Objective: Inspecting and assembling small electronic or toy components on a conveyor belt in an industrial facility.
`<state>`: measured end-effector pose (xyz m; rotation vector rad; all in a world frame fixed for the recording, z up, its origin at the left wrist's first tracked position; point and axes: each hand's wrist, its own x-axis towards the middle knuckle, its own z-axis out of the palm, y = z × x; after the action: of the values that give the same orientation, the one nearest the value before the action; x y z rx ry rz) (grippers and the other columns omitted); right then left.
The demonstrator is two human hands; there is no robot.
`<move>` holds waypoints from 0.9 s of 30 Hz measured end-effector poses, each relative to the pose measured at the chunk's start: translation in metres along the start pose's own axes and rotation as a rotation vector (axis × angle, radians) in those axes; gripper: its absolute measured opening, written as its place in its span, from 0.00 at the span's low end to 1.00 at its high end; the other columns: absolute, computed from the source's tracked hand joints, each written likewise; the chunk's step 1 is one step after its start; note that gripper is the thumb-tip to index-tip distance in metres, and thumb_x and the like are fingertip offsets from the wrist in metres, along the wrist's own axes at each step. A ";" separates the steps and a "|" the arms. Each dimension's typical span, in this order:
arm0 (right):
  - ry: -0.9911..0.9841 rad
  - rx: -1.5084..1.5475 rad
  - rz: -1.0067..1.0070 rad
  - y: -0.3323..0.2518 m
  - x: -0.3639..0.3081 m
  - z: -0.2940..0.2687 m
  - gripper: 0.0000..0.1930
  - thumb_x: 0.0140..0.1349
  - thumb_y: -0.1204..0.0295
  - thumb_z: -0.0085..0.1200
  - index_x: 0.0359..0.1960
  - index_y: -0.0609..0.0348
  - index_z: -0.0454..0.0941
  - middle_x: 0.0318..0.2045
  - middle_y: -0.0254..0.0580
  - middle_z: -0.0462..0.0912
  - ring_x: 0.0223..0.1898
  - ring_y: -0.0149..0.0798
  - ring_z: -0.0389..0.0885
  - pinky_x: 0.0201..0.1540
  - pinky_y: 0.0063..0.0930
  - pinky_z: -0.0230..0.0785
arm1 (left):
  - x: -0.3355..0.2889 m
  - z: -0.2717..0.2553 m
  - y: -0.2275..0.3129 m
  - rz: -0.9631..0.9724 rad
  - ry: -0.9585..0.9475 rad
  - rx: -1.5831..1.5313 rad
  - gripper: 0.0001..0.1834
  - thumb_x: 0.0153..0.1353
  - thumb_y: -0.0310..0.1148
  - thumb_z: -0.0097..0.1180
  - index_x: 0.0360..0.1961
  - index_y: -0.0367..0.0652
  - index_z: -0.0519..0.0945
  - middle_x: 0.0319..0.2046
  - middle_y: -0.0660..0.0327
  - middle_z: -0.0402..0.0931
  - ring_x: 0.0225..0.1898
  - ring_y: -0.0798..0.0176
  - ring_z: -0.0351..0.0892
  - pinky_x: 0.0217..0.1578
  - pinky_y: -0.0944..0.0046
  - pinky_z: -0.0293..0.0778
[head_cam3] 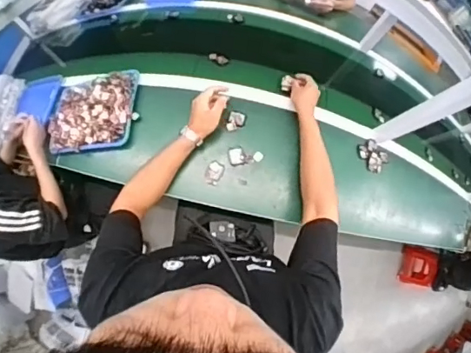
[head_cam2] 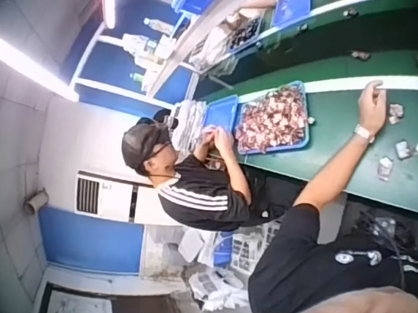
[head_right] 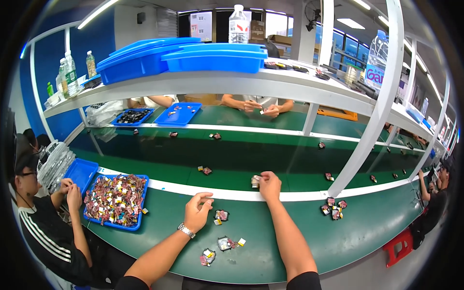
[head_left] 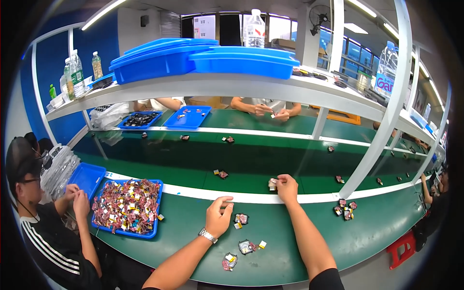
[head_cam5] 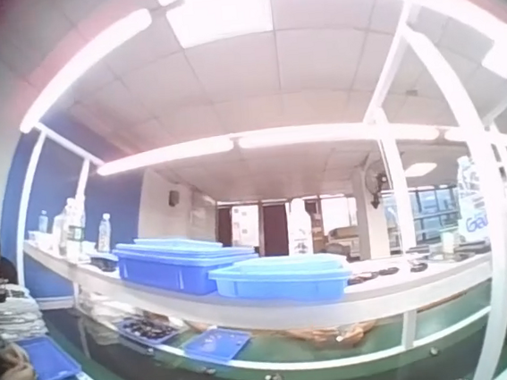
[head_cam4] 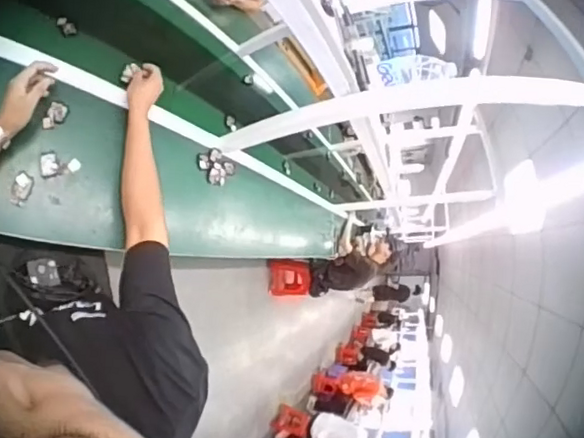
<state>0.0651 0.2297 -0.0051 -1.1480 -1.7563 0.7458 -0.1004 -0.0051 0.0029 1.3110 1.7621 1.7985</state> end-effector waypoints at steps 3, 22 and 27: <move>-0.068 -0.298 -0.055 0.016 0.022 0.002 0.11 0.56 0.73 0.59 0.40 0.63 0.82 0.32 0.49 0.84 0.36 0.48 0.83 0.43 0.41 0.75 | 0.005 -0.001 -0.008 -0.031 0.067 -0.060 0.10 0.63 0.23 0.54 0.45 0.35 0.79 0.37 0.56 0.82 0.35 0.67 0.82 0.34 0.68 0.79; -0.614 0.057 -0.478 -0.113 -0.028 0.078 0.27 0.53 0.66 0.64 0.54 0.65 0.76 0.51 0.58 0.81 0.56 0.53 0.78 0.58 0.40 0.68 | 0.019 -0.083 0.296 0.448 -0.802 -1.009 0.44 0.70 0.63 0.33 0.75 0.42 0.43 0.59 0.32 0.68 0.54 0.29 0.76 0.52 0.34 0.73; -0.263 0.111 -0.206 -0.069 -0.061 0.032 0.26 0.52 0.72 0.65 0.54 0.66 0.74 0.45 0.56 0.81 0.47 0.51 0.80 0.53 0.39 0.72 | 0.001 -0.101 0.268 0.507 -0.837 -1.058 0.44 0.71 0.62 0.33 0.75 0.42 0.42 0.57 0.33 0.69 0.52 0.29 0.76 0.50 0.35 0.74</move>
<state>0.0206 0.1465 0.0173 -0.8082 -1.9876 0.8866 -0.0783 -0.1221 0.2639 1.6320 -0.0149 1.5706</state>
